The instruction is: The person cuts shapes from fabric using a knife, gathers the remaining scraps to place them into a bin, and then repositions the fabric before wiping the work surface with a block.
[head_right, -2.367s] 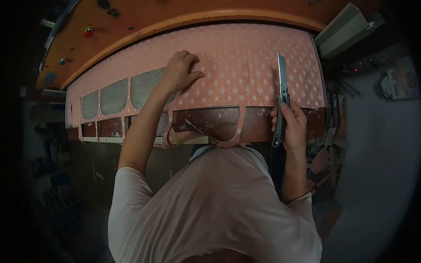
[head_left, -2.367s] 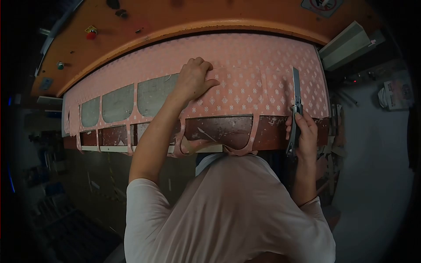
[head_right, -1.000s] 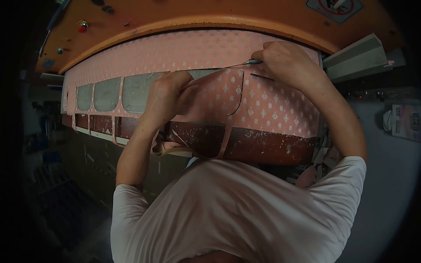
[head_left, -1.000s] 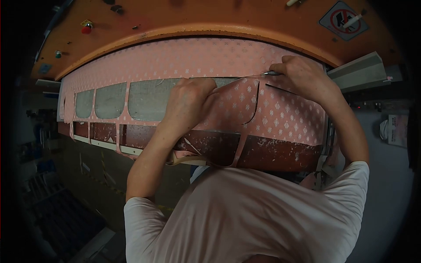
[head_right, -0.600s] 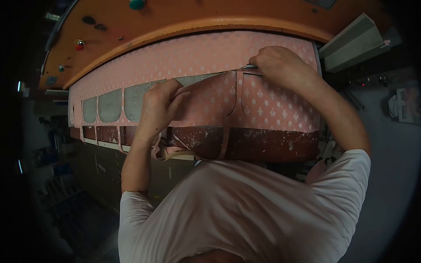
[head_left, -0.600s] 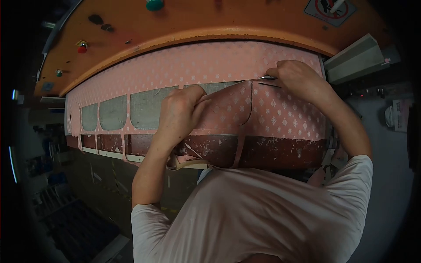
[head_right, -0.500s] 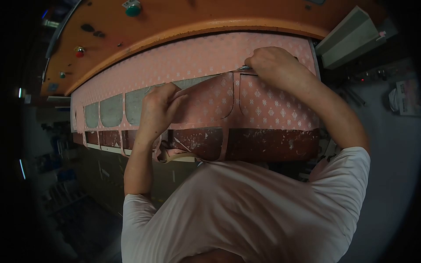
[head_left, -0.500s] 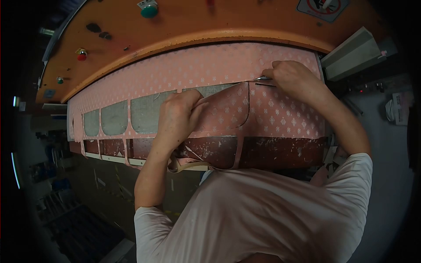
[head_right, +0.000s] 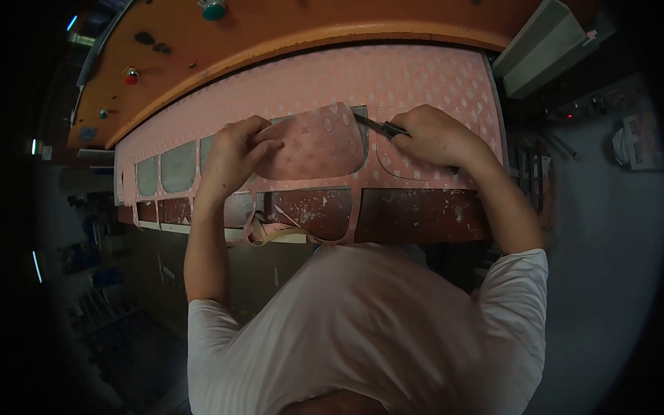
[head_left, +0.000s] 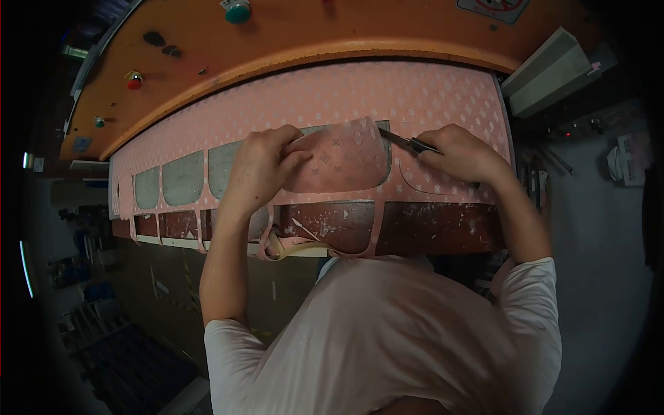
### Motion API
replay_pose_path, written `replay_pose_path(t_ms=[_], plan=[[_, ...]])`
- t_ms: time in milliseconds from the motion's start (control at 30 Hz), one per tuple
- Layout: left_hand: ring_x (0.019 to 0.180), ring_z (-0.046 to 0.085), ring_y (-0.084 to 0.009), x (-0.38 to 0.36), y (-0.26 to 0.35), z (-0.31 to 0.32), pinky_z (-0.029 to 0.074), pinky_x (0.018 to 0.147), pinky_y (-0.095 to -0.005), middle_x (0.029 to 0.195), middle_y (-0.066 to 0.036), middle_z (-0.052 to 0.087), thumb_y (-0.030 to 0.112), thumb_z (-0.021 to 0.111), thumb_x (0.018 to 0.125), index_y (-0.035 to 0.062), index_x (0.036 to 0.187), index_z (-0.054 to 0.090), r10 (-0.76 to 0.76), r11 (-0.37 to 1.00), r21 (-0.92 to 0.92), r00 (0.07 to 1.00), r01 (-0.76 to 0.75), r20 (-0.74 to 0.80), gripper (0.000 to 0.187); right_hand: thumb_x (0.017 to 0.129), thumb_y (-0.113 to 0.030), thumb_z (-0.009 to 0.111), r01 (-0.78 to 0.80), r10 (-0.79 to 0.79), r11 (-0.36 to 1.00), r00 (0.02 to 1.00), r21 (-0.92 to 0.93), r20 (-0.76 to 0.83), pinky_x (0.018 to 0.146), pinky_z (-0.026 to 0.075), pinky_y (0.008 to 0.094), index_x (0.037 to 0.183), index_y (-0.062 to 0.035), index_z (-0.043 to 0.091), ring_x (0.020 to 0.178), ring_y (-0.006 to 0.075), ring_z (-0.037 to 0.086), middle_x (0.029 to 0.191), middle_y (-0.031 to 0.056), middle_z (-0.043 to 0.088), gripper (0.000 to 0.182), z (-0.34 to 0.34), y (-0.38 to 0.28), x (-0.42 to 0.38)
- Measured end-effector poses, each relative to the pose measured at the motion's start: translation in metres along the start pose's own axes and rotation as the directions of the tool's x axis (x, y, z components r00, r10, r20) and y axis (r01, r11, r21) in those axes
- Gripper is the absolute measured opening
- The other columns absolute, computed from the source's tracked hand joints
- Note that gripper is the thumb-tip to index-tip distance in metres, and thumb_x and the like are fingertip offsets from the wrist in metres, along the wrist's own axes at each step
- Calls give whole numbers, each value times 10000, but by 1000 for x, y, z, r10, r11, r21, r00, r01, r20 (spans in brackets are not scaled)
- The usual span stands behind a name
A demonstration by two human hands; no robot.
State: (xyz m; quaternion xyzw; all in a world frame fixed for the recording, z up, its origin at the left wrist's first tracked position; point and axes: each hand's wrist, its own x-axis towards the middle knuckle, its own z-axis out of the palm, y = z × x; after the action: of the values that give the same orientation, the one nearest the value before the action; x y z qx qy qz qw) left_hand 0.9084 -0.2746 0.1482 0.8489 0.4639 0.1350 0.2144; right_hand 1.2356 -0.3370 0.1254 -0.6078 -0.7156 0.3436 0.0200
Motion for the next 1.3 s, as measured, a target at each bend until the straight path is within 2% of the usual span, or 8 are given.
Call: replay_pose_path(t_ms=[133, 233, 333, 433, 633, 867, 1067, 1300], plan=[[811, 669, -367, 22, -2, -2, 512, 775, -478, 807, -165, 698, 233, 784, 792, 28, 948, 690, 267, 926, 250, 959, -284, 100, 274, 928, -180, 578, -120, 123, 942, 992, 313, 9, 659, 493, 368, 938, 40, 652, 667, 214, 624, 696, 127, 631, 232, 30, 6, -16], [848, 676, -371, 41, 6, 11, 508, 796, -491, 839, -145, 718, 265, 750, 824, 48, 965, 694, 145, 951, 239, 967, -194, 208, 265, 919, -192, 568, -78, 113, 902, 992, 426, -58, 649, 491, 368, 944, 49, 659, 671, 197, 630, 720, 126, 646, 258, 52, 11, -25], [838, 678, -374, 52, 11, 19, 511, 760, -483, 834, -142, 715, 246, 724, 850, 48, 942, 684, 212, 941, 223, 958, -253, 194, 222, 923, -188, 569, -47, 116, 869, 987, 493, -110, 644, 487, 359, 958, 40, 669, 653, 187, 616, 707, 101, 637, 252, 72, 18, -29], [784, 668, -376, 40, 26, 0, 512, 701, -470, 807, -144, 701, 220, 714, 857, 42, 925, 668, 314, 932, 126, 931, -340, 184, 196, 992, -180, 568, -76, 140, 796, 988, 600, -61, 601, 498, 284, 1127, 16, 666, 660, 110, 608, 776, 32, 651, 258, 84, 15, -38], [758, 678, -332, 15, 35, -22, 525, 663, -404, 807, -142, 689, 125, 708, 862, 34, 947, 669, 486, 858, 87, 855, -506, 180, 130, 1003, -230, 560, -196, 268, 387, 959, 901, 93, 542, 522, 258, 1131, 28, 641, 626, 107, 631, 786, 54, 681, 299, 120, -21, -57], [755, 673, -336, 3, 23, -32, 527, 656, -412, 811, -120, 693, 116, 704, 839, 49, 916, 663, 647, 755, 47, 754, -655, 110, 110, 1007, -208, 568, 3, 314, -8, 949, 1000, 0, 479, 545, 241, 1035, -26, 623, 609, 102, 650, 776, 52, 677, 192, 169, -72, -56], [746, 670, -357, -3, 8, -34, 520, 647, -458, 777, -133, 685, 157, 686, 826, 64, 858, 660, 708, 703, 28, 703, -710, 67, 101, 1006, -217, 578, 165, 486, -2, 862, 986, -143, 467, 541, 239, 1035, -32, 622, 616, 100, 651, 775, 53, 675, 192, 188, -113, -54], [753, 681, -356, -5, -4, -44, 521, 634, -457, 787, -128, 701, 194, 679, 818, 99, 897, 707, 757, 653, 2, 652, -758, 29, 126, 1009, -211, 583, 116, 453, 0, 886, 993, -104, 463, 534, 227, 1029, -27, 618, 590, 95, 650, 784, 60, 685, 188, 200, -164, -56]])
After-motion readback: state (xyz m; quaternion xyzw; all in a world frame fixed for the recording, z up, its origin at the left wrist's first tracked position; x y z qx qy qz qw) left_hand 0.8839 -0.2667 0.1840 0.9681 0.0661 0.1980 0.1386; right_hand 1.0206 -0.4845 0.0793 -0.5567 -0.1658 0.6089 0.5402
